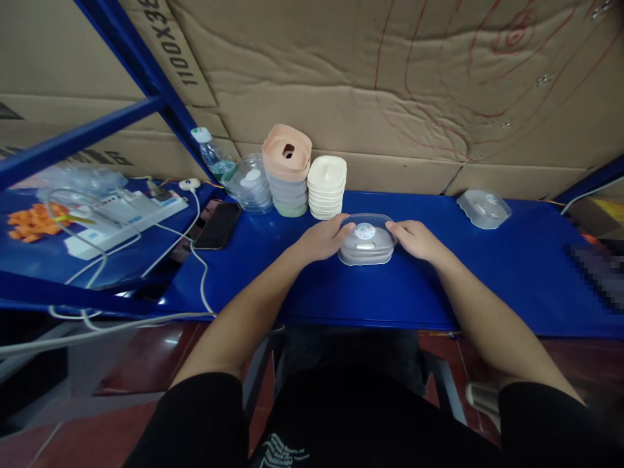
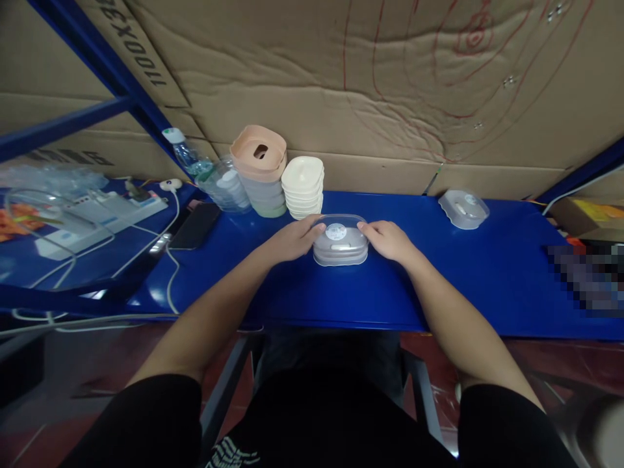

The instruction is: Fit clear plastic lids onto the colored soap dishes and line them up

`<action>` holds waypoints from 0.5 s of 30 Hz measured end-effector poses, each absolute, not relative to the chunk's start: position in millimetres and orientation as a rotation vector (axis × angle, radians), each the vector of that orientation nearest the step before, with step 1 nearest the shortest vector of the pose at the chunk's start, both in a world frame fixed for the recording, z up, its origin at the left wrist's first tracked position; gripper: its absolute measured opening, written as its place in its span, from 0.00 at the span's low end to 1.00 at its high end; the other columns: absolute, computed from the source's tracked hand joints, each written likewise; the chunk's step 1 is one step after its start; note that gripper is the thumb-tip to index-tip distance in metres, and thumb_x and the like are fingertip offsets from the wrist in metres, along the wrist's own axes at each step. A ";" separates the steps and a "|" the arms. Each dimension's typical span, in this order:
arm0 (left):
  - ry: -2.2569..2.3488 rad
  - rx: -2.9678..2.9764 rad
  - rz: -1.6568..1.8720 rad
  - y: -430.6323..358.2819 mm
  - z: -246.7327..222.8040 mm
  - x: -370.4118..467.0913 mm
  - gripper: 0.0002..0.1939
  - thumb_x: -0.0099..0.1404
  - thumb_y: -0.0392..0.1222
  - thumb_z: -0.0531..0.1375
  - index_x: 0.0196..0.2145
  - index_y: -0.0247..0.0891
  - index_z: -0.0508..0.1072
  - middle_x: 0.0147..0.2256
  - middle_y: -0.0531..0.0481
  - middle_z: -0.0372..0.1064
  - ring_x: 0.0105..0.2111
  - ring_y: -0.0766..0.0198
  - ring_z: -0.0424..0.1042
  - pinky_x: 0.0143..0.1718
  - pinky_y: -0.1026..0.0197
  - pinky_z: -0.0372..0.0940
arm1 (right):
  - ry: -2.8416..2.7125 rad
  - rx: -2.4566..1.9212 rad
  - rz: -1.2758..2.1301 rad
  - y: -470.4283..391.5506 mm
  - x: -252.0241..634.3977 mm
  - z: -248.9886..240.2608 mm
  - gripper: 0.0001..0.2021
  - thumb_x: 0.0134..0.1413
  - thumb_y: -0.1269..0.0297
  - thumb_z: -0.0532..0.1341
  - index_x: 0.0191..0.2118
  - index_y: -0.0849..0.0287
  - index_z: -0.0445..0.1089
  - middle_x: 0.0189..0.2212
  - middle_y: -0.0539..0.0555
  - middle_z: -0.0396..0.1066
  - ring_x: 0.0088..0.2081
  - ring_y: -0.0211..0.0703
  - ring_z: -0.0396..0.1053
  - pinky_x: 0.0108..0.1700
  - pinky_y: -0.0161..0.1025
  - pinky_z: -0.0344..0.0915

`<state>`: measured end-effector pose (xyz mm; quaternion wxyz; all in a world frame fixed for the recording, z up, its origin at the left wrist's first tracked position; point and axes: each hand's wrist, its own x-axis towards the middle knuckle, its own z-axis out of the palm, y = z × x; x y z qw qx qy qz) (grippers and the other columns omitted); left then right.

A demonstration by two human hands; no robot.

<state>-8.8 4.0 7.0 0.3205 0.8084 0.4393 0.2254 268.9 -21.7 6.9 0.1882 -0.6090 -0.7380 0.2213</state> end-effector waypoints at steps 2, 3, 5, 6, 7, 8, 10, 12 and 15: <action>1.191 2.156 0.454 4.1 9.3 -9.5 0.31 0.77 0.60 0.47 0.62 0.35 0.68 0.28 0.46 0.74 0.38 0.49 0.78 0.40 0.51 0.66 | -2.092 -1.756 0.646 -21.3 268.2 7.3 0.31 0.69 0.37 0.45 0.23 0.55 0.62 0.24 0.54 0.69 0.30 0.46 0.66 0.34 0.42 0.55; 1.205 2.171 0.397 3.9 10.5 -9.4 0.31 0.77 0.60 0.46 0.62 0.35 0.69 0.28 0.46 0.74 0.38 0.49 0.78 0.39 0.52 0.66 | -2.104 -1.779 0.657 -21.3 268.0 7.7 0.31 0.69 0.38 0.45 0.23 0.55 0.63 0.25 0.54 0.71 0.30 0.47 0.67 0.35 0.42 0.56; 1.210 2.202 0.324 3.4 12.6 -8.7 0.30 0.77 0.60 0.45 0.59 0.35 0.70 0.29 0.46 0.75 0.37 0.50 0.78 0.39 0.53 0.65 | -2.130 -1.825 0.678 -21.1 268.3 8.3 0.32 0.69 0.37 0.45 0.23 0.55 0.66 0.27 0.56 0.73 0.33 0.49 0.70 0.35 0.42 0.56; 1.210 2.220 0.290 3.3 13.3 -8.2 0.29 0.77 0.60 0.45 0.57 0.36 0.72 0.29 0.46 0.75 0.37 0.51 0.78 0.39 0.53 0.65 | -2.140 -1.846 0.683 -20.9 268.6 8.4 0.32 0.69 0.37 0.45 0.24 0.56 0.67 0.28 0.56 0.74 0.34 0.49 0.70 0.36 0.42 0.57; 1.212 2.238 0.256 3.3 13.7 -7.8 0.29 0.77 0.60 0.44 0.54 0.36 0.73 0.30 0.46 0.75 0.37 0.51 0.78 0.39 0.53 0.64 | -2.148 -1.864 0.685 -20.7 269.0 8.2 0.32 0.68 0.37 0.45 0.24 0.56 0.68 0.29 0.57 0.75 0.34 0.50 0.71 0.36 0.42 0.57; 1.215 2.256 0.229 3.5 13.9 -7.6 0.28 0.77 0.60 0.44 0.51 0.37 0.74 0.30 0.46 0.75 0.37 0.52 0.77 0.39 0.54 0.64 | -2.155 -1.877 0.683 -20.4 269.4 7.9 0.33 0.68 0.36 0.45 0.25 0.56 0.68 0.30 0.57 0.76 0.35 0.50 0.72 0.36 0.42 0.57; 1.224 2.281 0.191 4.3 13.8 -7.6 0.29 0.77 0.61 0.43 0.46 0.38 0.74 0.30 0.45 0.76 0.36 0.52 0.77 0.39 0.54 0.64 | -2.174 -1.894 0.671 -19.7 269.9 6.8 0.34 0.68 0.35 0.44 0.25 0.56 0.70 0.31 0.58 0.77 0.35 0.51 0.72 0.36 0.42 0.58; 1.233 2.291 0.171 5.1 13.5 -7.9 0.29 0.77 0.62 0.43 0.44 0.38 0.74 0.30 0.45 0.76 0.35 0.53 0.77 0.38 0.54 0.64 | -2.199 -1.901 0.647 -19.2 270.1 5.7 0.35 0.68 0.34 0.44 0.26 0.56 0.70 0.31 0.58 0.77 0.35 0.51 0.73 0.36 0.42 0.58; 1.236 2.299 0.151 5.9 13.4 -8.0 0.29 0.77 0.62 0.42 0.43 0.39 0.74 0.30 0.46 0.76 0.35 0.53 0.77 0.39 0.54 0.64 | -2.224 -1.913 0.613 -19.3 269.8 5.0 0.36 0.67 0.32 0.43 0.26 0.56 0.71 0.31 0.58 0.77 0.35 0.51 0.73 0.36 0.42 0.58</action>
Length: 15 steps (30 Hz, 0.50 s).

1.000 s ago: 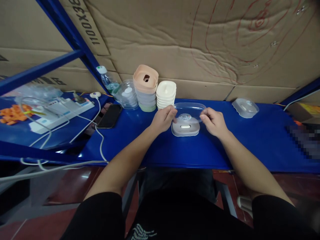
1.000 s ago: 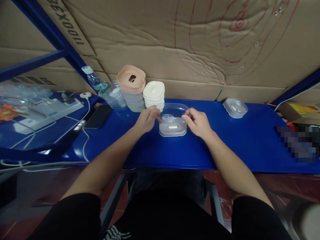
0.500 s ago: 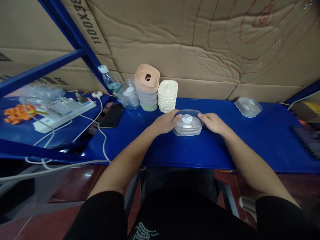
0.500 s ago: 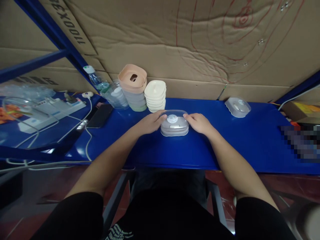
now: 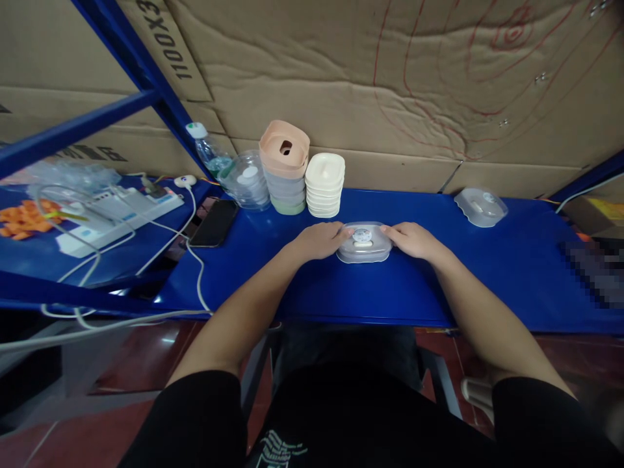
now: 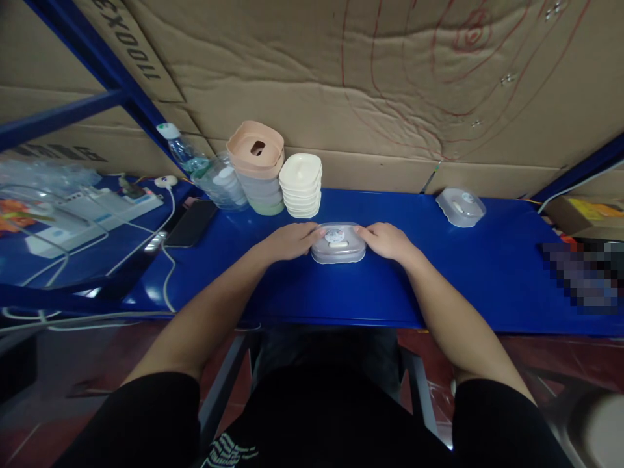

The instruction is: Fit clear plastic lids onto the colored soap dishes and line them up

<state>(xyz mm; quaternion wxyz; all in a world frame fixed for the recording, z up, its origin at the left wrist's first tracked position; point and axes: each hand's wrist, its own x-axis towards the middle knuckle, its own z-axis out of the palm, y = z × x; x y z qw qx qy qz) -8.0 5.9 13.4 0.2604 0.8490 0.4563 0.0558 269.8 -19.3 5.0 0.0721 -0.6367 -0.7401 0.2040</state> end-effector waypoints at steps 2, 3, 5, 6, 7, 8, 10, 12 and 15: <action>1.238 2.299 0.143 6.3 13.0 -7.9 0.29 0.77 0.61 0.42 0.46 0.38 0.75 0.31 0.46 0.77 0.35 0.53 0.77 0.39 0.54 0.64 | -2.224 -1.919 0.609 -19.8 269.4 5.5 0.36 0.67 0.31 0.43 0.27 0.56 0.72 0.31 0.57 0.78 0.35 0.50 0.73 0.35 0.42 0.58; 1.242 2.295 0.143 6.7 12.6 -7.9 0.28 0.77 0.60 0.43 0.49 0.38 0.74 0.31 0.46 0.77 0.36 0.53 0.77 0.40 0.54 0.64 | -2.223 -1.918 0.612 -20.1 269.1 6.0 0.36 0.67 0.31 0.44 0.27 0.56 0.72 0.31 0.57 0.78 0.34 0.50 0.73 0.35 0.42 0.58; 1.257 2.284 0.151 7.5 11.3 -8.0 0.28 0.77 0.60 0.44 0.55 0.38 0.72 0.31 0.46 0.77 0.37 0.53 0.78 0.40 0.54 0.64 | -2.216 -1.913 0.618 -20.7 268.5 7.4 0.36 0.66 0.30 0.44 0.26 0.56 0.72 0.31 0.57 0.77 0.34 0.49 0.72 0.34 0.42 0.58; 1.265 2.280 0.155 7.9 10.6 -8.0 0.29 0.77 0.60 0.44 0.57 0.38 0.72 0.32 0.46 0.78 0.37 0.52 0.78 0.41 0.54 0.64 | -2.214 -1.910 0.621 -21.1 268.2 8.2 0.36 0.66 0.30 0.45 0.26 0.56 0.72 0.30 0.57 0.77 0.33 0.49 0.72 0.34 0.42 0.58; 1.272 2.279 0.156 8.3 10.0 -8.1 0.29 0.77 0.60 0.44 0.57 0.38 0.72 0.32 0.46 0.78 0.37 0.52 0.78 0.41 0.54 0.64 | -2.210 -1.907 0.626 -21.3 268.0 8.8 0.37 0.65 0.29 0.45 0.25 0.56 0.71 0.30 0.57 0.77 0.33 0.49 0.72 0.34 0.42 0.58; 1.275 2.279 0.155 8.6 9.6 -8.1 0.29 0.77 0.60 0.44 0.57 0.38 0.72 0.33 0.46 0.78 0.38 0.52 0.78 0.42 0.54 0.64 | -2.204 -1.904 0.632 -21.5 267.9 9.4 0.37 0.65 0.29 0.45 0.25 0.56 0.71 0.29 0.57 0.77 0.32 0.48 0.71 0.34 0.42 0.58; 1.279 2.273 0.154 9.1 9.1 -7.9 0.29 0.77 0.60 0.43 0.55 0.39 0.73 0.34 0.46 0.78 0.39 0.52 0.78 0.43 0.54 0.64 | -2.190 -1.888 0.661 -21.7 268.2 9.8 0.37 0.64 0.28 0.46 0.23 0.56 0.69 0.28 0.56 0.76 0.30 0.47 0.70 0.34 0.41 0.58; 1.285 2.261 0.163 9.4 9.1 -7.6 0.28 0.77 0.60 0.43 0.55 0.40 0.73 0.35 0.46 0.79 0.40 0.52 0.78 0.43 0.54 0.64 | -2.171 -1.862 0.718 -21.3 269.4 9.1 0.38 0.63 0.27 0.46 0.22 0.56 0.68 0.25 0.55 0.74 0.28 0.45 0.68 0.33 0.41 0.57; 1.315 2.257 0.181 10.3 8.1 -6.6 0.28 0.77 0.60 0.43 0.54 0.40 0.73 0.37 0.45 0.79 0.43 0.51 0.78 0.45 0.54 0.65 | -2.143 -1.817 0.797 -19.5 272.5 5.8 0.37 0.62 0.26 0.47 0.20 0.55 0.65 0.20 0.53 0.69 0.25 0.43 0.66 0.31 0.41 0.57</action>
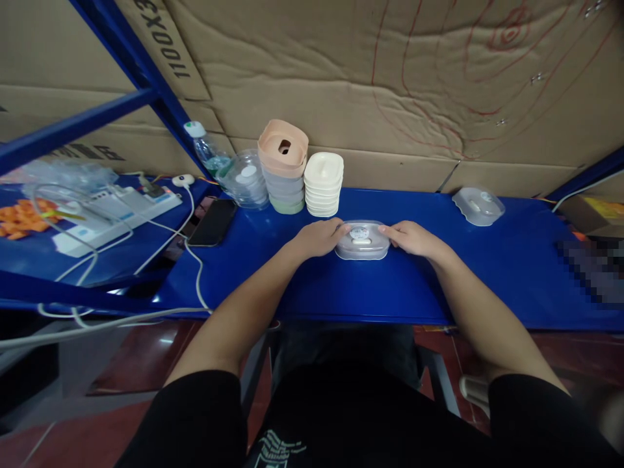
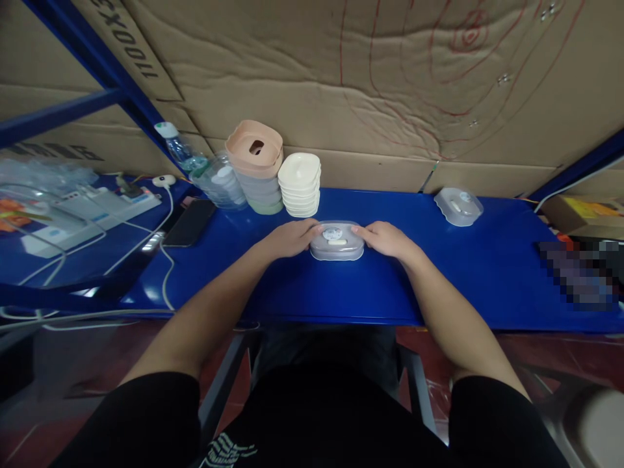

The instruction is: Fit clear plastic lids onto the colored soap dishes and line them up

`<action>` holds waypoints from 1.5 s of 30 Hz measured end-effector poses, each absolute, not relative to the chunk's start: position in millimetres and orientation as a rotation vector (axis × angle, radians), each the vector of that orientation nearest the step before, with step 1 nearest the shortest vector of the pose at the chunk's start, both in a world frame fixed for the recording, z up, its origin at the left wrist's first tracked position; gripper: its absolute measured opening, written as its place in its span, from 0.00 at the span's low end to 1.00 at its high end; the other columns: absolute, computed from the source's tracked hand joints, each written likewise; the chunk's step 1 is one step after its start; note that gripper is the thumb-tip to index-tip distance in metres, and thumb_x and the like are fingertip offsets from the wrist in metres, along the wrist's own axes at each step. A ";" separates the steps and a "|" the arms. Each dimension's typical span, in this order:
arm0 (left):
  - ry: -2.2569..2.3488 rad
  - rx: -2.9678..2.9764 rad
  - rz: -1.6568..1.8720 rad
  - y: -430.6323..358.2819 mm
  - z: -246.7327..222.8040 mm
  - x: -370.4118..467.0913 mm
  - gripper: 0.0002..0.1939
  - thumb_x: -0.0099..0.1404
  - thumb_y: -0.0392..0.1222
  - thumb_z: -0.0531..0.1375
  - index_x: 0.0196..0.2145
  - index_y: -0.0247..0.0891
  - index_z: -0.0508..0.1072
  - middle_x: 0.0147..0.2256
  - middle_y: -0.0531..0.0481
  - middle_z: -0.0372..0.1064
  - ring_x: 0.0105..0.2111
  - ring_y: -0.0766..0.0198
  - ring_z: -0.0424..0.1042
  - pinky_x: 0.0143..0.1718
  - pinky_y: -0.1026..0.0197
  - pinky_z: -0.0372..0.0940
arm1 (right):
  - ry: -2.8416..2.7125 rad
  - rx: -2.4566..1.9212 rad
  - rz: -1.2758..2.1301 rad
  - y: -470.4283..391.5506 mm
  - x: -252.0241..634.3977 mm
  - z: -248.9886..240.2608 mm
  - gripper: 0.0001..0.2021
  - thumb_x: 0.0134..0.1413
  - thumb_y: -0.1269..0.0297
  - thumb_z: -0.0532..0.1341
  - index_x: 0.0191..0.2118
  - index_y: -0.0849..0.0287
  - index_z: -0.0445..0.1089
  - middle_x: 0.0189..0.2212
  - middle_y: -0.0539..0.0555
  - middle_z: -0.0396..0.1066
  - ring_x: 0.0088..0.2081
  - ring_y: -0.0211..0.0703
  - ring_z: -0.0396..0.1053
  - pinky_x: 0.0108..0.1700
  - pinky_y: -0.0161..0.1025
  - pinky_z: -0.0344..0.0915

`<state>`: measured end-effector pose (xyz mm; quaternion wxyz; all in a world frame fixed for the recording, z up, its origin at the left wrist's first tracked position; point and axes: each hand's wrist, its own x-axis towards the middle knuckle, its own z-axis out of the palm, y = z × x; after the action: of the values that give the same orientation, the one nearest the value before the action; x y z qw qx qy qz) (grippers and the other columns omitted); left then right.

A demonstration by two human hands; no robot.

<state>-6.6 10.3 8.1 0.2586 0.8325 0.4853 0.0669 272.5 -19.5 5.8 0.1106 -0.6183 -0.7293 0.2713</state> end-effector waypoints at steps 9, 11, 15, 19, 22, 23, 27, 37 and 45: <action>1.478 2.319 0.306 13.8 -6.7 1.7 0.35 0.79 0.59 0.37 0.42 0.36 0.78 0.39 0.39 0.80 0.48 0.47 0.78 0.50 0.50 0.68 | -2.218 -1.257 0.228 -23.5 266.2 0.7 0.28 0.60 0.37 0.64 0.57 0.49 0.75 0.60 0.58 0.75 0.61 0.60 0.70 0.63 0.58 0.64; 1.465 2.301 0.340 14.4 -7.5 2.8 0.36 0.79 0.60 0.37 0.40 0.36 0.79 0.37 0.40 0.80 0.45 0.49 0.78 0.48 0.51 0.68 | -2.393 -1.173 0.329 -26.4 260.8 -0.7 0.33 0.59 0.38 0.66 0.66 0.44 0.69 0.70 0.54 0.64 0.70 0.61 0.60 0.70 0.61 0.57; 1.444 2.257 0.368 16.1 -5.9 1.9 0.38 0.79 0.61 0.36 0.35 0.37 0.79 0.31 0.42 0.78 0.39 0.52 0.78 0.47 0.52 0.68 | -2.545 -1.184 0.372 -23.2 259.5 -6.5 0.39 0.59 0.41 0.67 0.73 0.39 0.59 0.76 0.49 0.51 0.76 0.60 0.48 0.75 0.63 0.49; 1.398 2.305 0.295 17.0 -5.4 -0.5 0.38 0.77 0.66 0.40 0.40 0.39 0.81 0.38 0.40 0.81 0.44 0.49 0.79 0.49 0.50 0.68 | -2.467 -1.306 0.274 -10.6 280.2 -8.9 0.37 0.61 0.44 0.66 0.72 0.46 0.61 0.76 0.55 0.53 0.75 0.61 0.51 0.74 0.63 0.49; 1.375 2.385 0.262 16.9 -7.1 -2.0 0.35 0.75 0.68 0.43 0.50 0.41 0.81 0.50 0.39 0.80 0.52 0.45 0.77 0.52 0.48 0.68 | -2.304 -1.564 0.154 -2.0 302.7 -9.4 0.36 0.59 0.47 0.67 0.70 0.51 0.63 0.74 0.60 0.56 0.73 0.67 0.55 0.71 0.69 0.49; 1.379 2.397 0.252 16.9 -7.7 -2.4 0.35 0.75 0.68 0.44 0.53 0.41 0.80 0.53 0.39 0.79 0.54 0.44 0.76 0.53 0.48 0.68 | -2.220 -1.671 0.098 0.3 309.7 -9.9 0.36 0.59 0.48 0.67 0.69 0.52 0.63 0.73 0.61 0.58 0.72 0.69 0.56 0.71 0.73 0.47; 1.372 2.403 0.228 16.6 -9.3 -3.3 0.37 0.74 0.68 0.46 0.60 0.38 0.76 0.55 0.37 0.78 0.57 0.43 0.75 0.56 0.47 0.66 | -1.863 -1.994 -0.091 7.7 332.8 -14.7 0.31 0.59 0.48 0.65 0.65 0.55 0.65 0.68 0.66 0.66 0.69 0.72 0.58 0.68 0.81 0.35; 1.361 2.380 0.322 19.1 -6.1 -6.3 0.34 0.73 0.64 0.54 0.64 0.37 0.71 0.41 0.43 0.81 0.48 0.48 0.78 0.48 0.52 0.68 | -1.487 -2.257 -0.151 15.9 378.8 -21.2 0.28 0.64 0.54 0.59 0.68 0.53 0.64 0.73 0.65 0.55 0.72 0.71 0.46 0.65 0.79 0.44; 1.453 2.314 0.812 24.4 -1.2 -12.5 0.31 0.73 0.54 0.58 0.68 0.40 0.64 0.38 0.50 0.79 0.40 0.57 0.77 0.43 0.58 0.66 | -1.294 -2.346 -0.227 14.8 398.8 -21.4 0.30 0.60 0.64 0.61 0.69 0.51 0.65 0.72 0.67 0.56 0.70 0.71 0.49 0.61 0.78 0.49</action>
<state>-12.5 24.4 -1.2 0.1450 0.8033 0.5042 0.2819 398.8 14.8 -21.4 0.2246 -0.8503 -0.4688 -0.0823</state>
